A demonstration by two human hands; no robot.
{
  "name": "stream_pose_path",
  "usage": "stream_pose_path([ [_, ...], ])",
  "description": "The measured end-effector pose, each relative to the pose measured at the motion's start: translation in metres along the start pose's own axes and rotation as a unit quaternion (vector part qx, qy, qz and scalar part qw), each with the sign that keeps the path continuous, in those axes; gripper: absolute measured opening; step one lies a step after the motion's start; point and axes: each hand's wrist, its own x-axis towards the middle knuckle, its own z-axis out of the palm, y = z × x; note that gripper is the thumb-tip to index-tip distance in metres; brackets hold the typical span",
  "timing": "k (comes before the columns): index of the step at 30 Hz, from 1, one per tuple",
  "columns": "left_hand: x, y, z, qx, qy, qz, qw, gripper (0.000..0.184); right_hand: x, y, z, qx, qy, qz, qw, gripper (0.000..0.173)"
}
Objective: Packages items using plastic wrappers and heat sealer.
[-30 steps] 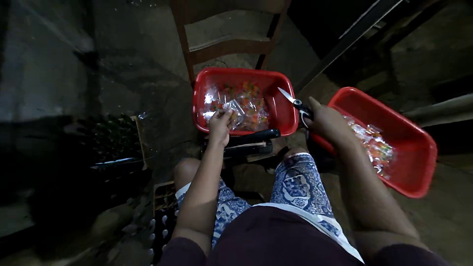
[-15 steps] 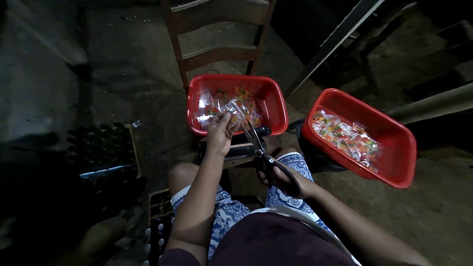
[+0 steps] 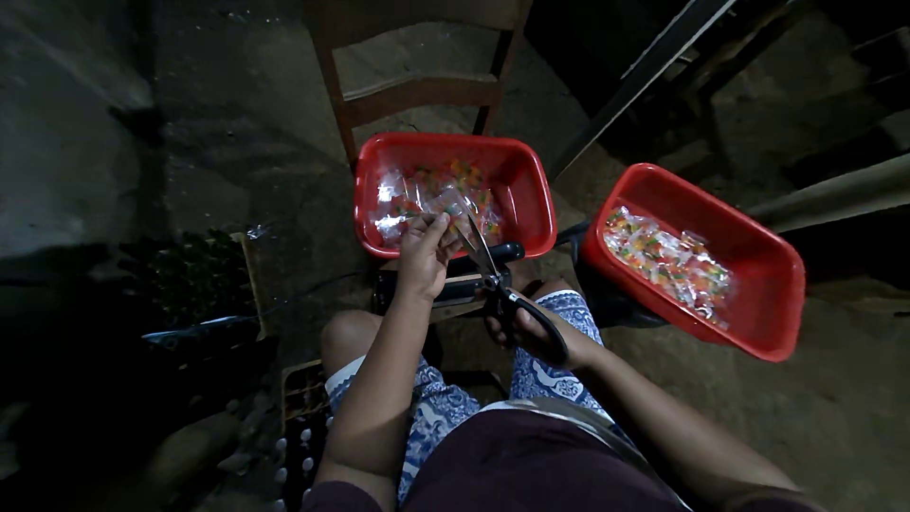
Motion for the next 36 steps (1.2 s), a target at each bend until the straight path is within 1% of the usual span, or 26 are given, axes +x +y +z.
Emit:
stream_pose_path([
  [2, 0.001, -0.002, 0.000, 0.012, -0.008, -0.003, 1.000, 0.014, 0.006, -0.001, -0.001, -0.002, 0.004, -0.015, 1.000, 0.093],
  [4, 0.000, -0.002, 0.003, 0.016, -0.011, -0.008, 1.000, 0.015, 0.012, -0.003, -0.001, -0.005, 0.009, -0.024, 1.000, 0.097],
  [6, -0.001, -0.002, 0.004, 0.014, -0.018, -0.012, 1.000, 0.015, 0.018, -0.003, -0.002, 0.000, 0.005, -0.039, 0.999, 0.099],
  [8, -0.001, -0.001, 0.003, 0.018, -0.028, -0.014, 0.999, 0.016, 0.022, -0.002, -0.005, 0.013, -0.008, -0.050, 0.999, 0.097],
  [11, -0.001, 0.001, 0.002, 0.062, -0.044, -0.004, 0.997, 0.016, 0.025, 0.000, -0.009, 0.026, -0.020, -0.057, 0.998, 0.095],
  [14, -0.002, 0.004, -0.001, 0.081, -0.060, 0.012, 0.995, 0.016, 0.026, -0.001, -0.010, 0.025, -0.027, -0.059, 0.998, 0.095],
  [19, -0.001, 0.004, -0.004, 0.085, -0.079, 0.025, 0.993, 0.015, 0.028, 0.004, -0.008, 0.040, -0.033, -0.077, 0.996, 0.089],
  [24, 0.000, 0.004, -0.007, 0.081, -0.092, 0.044, 0.991, 0.015, 0.027, 0.005, -0.003, 0.044, -0.014, -0.088, 0.995, 0.084],
  [28, -0.001, 0.004, -0.008, 0.091, -0.090, 0.052, 0.990, 0.015, 0.026, 0.003, -0.001, 0.018, -0.003, -0.086, 0.996, 0.085],
  [32, -0.001, 0.005, -0.009, 0.092, -0.105, 0.057, 0.989, 0.013, 0.024, 0.005, -0.005, 0.015, -0.030, -0.098, 0.995, 0.091],
  [36, -0.002, 0.005, -0.008, 0.080, -0.111, 0.052, 0.989, 0.013, 0.023, 0.006, -0.006, 0.045, -0.046, -0.103, 0.993, 0.088],
])
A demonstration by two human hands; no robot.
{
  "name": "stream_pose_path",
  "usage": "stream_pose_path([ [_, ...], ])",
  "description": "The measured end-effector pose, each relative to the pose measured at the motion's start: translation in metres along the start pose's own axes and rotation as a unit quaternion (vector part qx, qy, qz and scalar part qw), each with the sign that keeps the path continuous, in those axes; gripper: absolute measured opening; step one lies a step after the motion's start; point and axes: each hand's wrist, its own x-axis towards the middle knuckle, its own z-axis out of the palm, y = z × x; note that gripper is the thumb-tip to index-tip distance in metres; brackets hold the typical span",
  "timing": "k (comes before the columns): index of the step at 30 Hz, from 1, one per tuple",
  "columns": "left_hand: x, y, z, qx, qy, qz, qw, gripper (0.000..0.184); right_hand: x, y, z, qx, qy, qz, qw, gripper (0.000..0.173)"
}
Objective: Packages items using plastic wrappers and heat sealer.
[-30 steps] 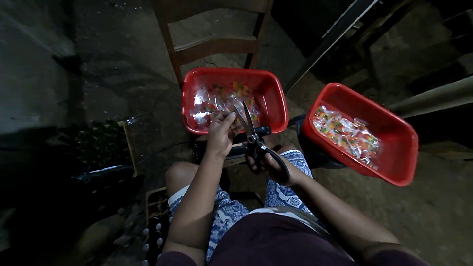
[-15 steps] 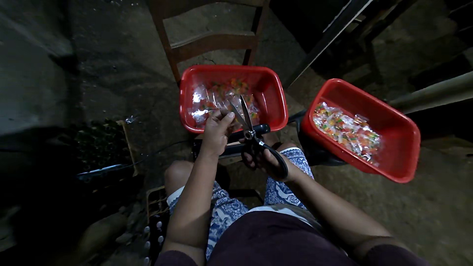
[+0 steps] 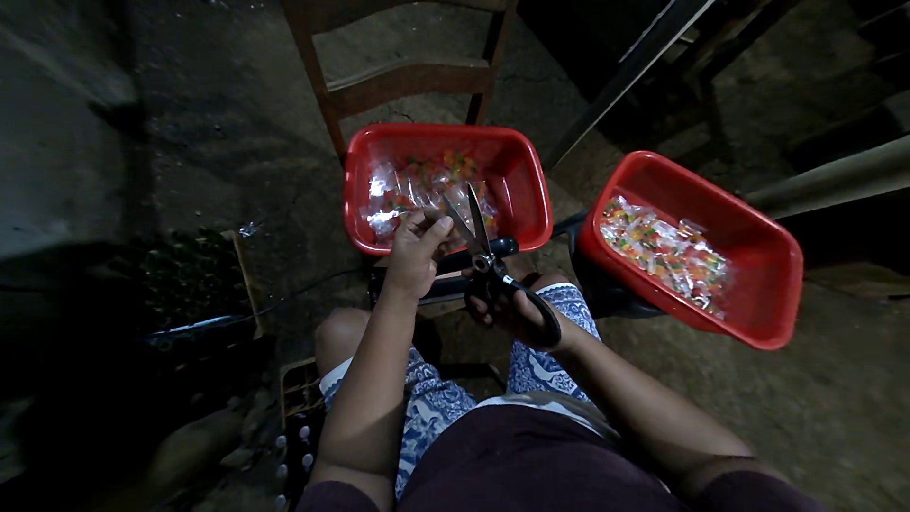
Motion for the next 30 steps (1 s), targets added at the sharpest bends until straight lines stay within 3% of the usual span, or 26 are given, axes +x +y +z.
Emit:
stream_pose_path([
  [9, -0.001, 0.002, -0.002, 0.011, 0.011, 0.006, 1.000, 0.011, 0.000, -0.003, 0.005, -0.062, 0.024, -0.011, 0.998, 0.080],
  [14, 0.000, 0.000, -0.003, 0.015, -0.008, 0.013, 1.000, 0.011, 0.000, -0.006, 0.005, -0.078, 0.030, 0.004, 0.997, 0.086],
  [30, 0.000, 0.000, -0.003, 0.054, -0.033, 0.023, 0.998, 0.013, 0.007, -0.009, 0.010, -0.035, 0.041, 0.009, 0.999, 0.083],
])
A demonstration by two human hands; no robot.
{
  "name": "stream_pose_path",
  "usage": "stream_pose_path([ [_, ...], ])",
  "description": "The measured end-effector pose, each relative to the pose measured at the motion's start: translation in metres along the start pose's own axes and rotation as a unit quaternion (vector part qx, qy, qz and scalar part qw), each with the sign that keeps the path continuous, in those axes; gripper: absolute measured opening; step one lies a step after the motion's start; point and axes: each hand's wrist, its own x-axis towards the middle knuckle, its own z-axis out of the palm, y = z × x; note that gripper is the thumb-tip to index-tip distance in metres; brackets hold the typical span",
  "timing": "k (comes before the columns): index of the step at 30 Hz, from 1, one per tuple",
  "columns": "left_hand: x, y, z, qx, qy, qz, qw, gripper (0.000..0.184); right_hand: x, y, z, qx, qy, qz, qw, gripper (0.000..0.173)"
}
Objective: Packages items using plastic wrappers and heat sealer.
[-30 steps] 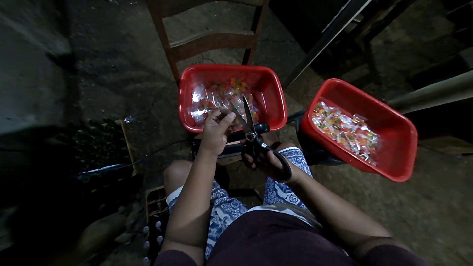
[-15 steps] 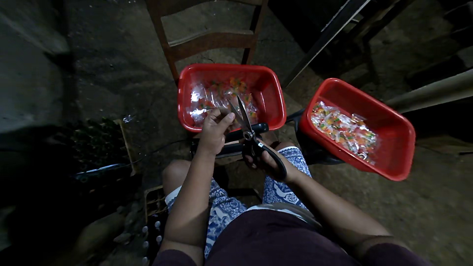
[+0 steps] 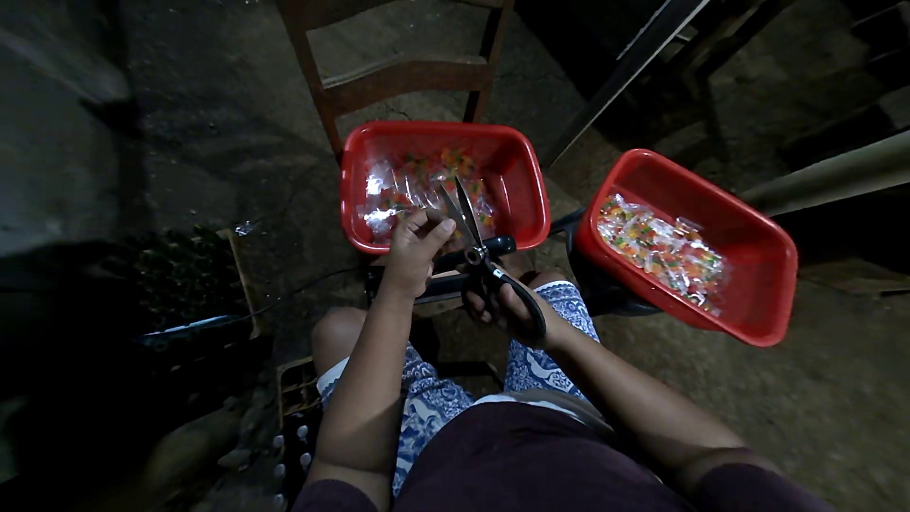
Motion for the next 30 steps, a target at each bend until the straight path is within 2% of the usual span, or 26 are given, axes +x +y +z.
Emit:
stream_pose_path([
  [20, -0.0006, -0.0005, -0.0016, 0.009, -0.019, 0.001, 1.000, 0.013, 0.0094, -0.0057, 0.0032, -0.014, 0.022, 0.002, 1.000, 0.073],
  [27, -0.0004, -0.0009, -0.0001, 0.020, -0.039, -0.017, 0.999, 0.013, 0.0027, -0.0047, -0.0005, -0.025, 0.010, -0.001, 1.000, 0.081],
  [30, -0.0001, -0.0023, 0.0015, 0.022, -0.048, -0.011, 0.999, 0.014, 0.0044, -0.0065, -0.0002, -0.021, 0.023, 0.000, 1.000, 0.079],
])
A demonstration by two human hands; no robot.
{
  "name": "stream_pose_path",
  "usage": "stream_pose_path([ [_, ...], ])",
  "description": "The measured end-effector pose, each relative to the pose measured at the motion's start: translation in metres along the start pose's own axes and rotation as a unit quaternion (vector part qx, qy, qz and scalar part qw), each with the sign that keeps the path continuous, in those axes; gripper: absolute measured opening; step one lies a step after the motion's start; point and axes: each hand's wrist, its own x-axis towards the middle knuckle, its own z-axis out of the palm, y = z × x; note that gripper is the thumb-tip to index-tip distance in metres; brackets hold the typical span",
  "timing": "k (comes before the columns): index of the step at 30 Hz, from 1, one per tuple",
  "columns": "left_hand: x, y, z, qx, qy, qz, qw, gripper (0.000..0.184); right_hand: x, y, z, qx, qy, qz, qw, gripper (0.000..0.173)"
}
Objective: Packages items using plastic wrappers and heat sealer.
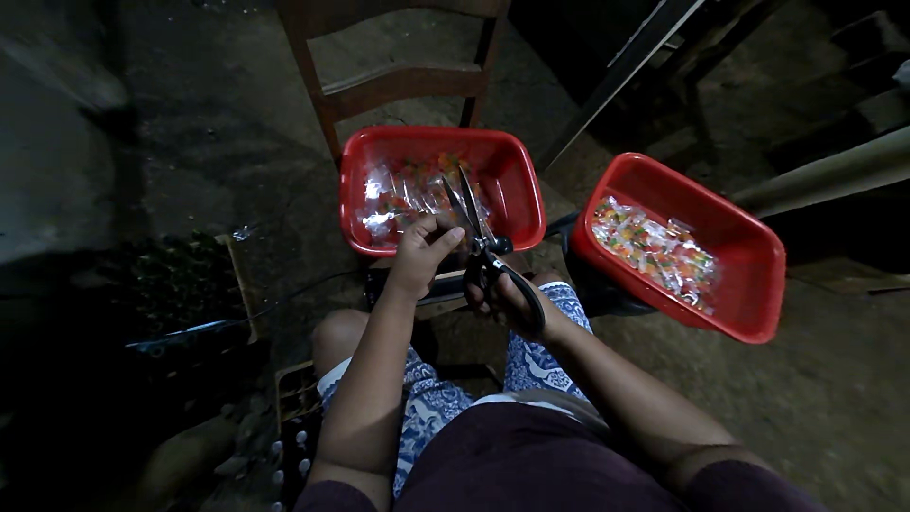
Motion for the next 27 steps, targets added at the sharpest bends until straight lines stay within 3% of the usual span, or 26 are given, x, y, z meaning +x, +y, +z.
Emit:
stream_pose_path([
  [8, 0.000, -0.001, -0.002, -0.007, -0.003, -0.003, 1.000, 0.013, 0.002, -0.004, 0.001, -0.013, 0.015, 0.008, 1.000, 0.068],
  [13, 0.000, 0.003, -0.003, -0.010, 0.021, -0.021, 1.000, 0.013, -0.015, -0.019, -0.008, -0.099, 0.001, 0.027, 0.995, 0.085],
  [16, 0.001, 0.004, -0.007, -0.024, 0.031, -0.016, 0.999, 0.017, -0.030, -0.036, -0.010, -0.141, 0.089, -0.018, 0.986, 0.064],
  [19, 0.002, 0.002, -0.007, -0.002, 0.025, -0.026, 0.999, 0.014, -0.022, -0.053, -0.009, -0.232, 0.213, -0.076, 0.946, 0.045],
  [22, 0.004, -0.002, -0.002, 0.026, 0.007, -0.043, 0.999, 0.012, 0.007, -0.057, -0.011, -0.284, 0.248, -0.123, 0.918, 0.053],
  [27, 0.009, -0.008, 0.000, 0.062, 0.007, -0.065, 0.996, 0.013, 0.043, -0.051, -0.016, -0.263, 0.252, -0.113, 0.924, 0.055],
])
